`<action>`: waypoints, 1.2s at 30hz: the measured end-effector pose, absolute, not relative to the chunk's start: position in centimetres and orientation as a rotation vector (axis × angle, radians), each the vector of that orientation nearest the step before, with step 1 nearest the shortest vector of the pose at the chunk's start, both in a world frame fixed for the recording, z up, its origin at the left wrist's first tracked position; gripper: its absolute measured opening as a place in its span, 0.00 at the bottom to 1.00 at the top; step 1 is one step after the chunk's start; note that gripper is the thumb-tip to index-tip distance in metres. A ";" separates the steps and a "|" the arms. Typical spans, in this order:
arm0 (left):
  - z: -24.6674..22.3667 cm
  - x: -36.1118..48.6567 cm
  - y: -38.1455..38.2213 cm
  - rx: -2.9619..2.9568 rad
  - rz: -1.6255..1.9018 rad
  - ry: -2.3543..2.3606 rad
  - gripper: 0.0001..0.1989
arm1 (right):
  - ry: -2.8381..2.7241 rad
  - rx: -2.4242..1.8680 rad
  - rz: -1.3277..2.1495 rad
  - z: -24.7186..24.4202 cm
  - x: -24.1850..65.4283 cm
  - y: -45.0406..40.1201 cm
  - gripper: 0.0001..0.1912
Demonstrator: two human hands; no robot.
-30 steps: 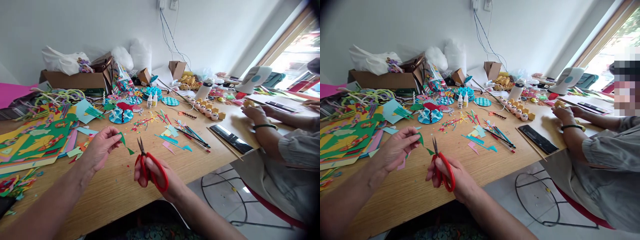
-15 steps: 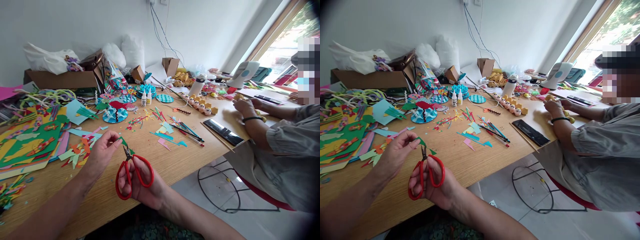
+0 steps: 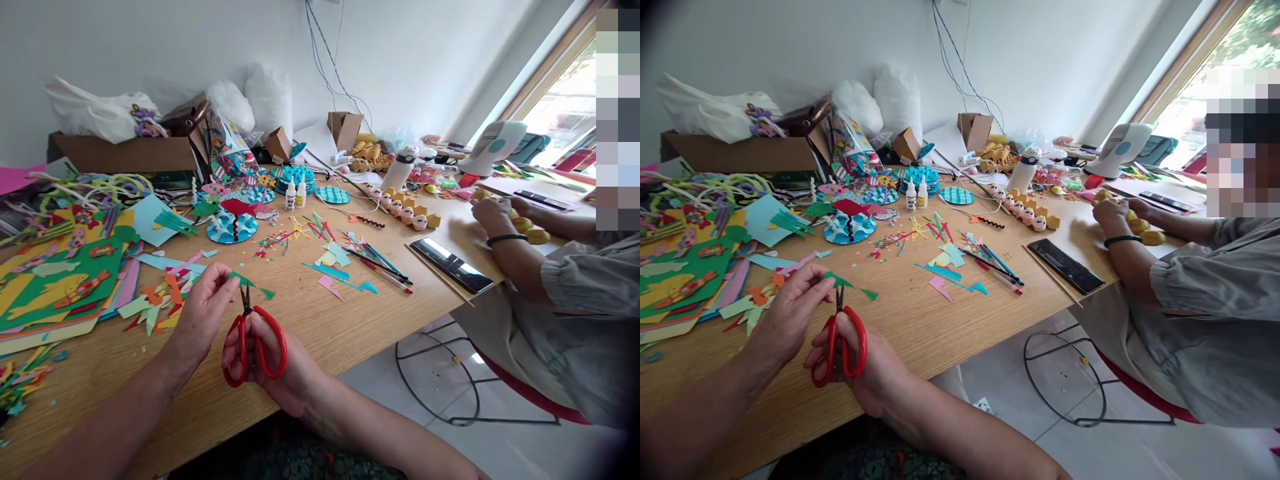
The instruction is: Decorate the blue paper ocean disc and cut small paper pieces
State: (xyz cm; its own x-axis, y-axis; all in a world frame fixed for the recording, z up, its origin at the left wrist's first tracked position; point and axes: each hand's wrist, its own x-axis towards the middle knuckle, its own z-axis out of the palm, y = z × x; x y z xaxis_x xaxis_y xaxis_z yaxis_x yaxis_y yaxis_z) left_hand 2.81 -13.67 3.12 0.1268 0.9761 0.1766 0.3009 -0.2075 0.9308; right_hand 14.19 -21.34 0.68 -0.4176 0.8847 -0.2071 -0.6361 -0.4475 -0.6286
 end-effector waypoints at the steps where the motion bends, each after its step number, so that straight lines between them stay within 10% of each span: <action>1: 3.0 2.8 -13.7 1.578 1.118 1.255 0.07 | -0.581 -0.665 1.965 0.8 14.1 -21.3 0.24; 36: 2.8 0.7 -15.5 0.906 1.125 1.116 0.11 | -0.855 -0.851 1.871 0.6 13.6 -19.5 0.26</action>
State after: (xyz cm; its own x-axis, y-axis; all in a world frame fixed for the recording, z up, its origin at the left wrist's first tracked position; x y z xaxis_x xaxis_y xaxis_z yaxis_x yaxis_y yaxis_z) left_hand 0.69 -15.45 2.83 0.0565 0.9764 -0.2085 -0.2169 0.2159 0.9520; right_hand 13.63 -19.46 0.63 -0.3742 0.9026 -0.2128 -0.4299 -0.3721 -0.8226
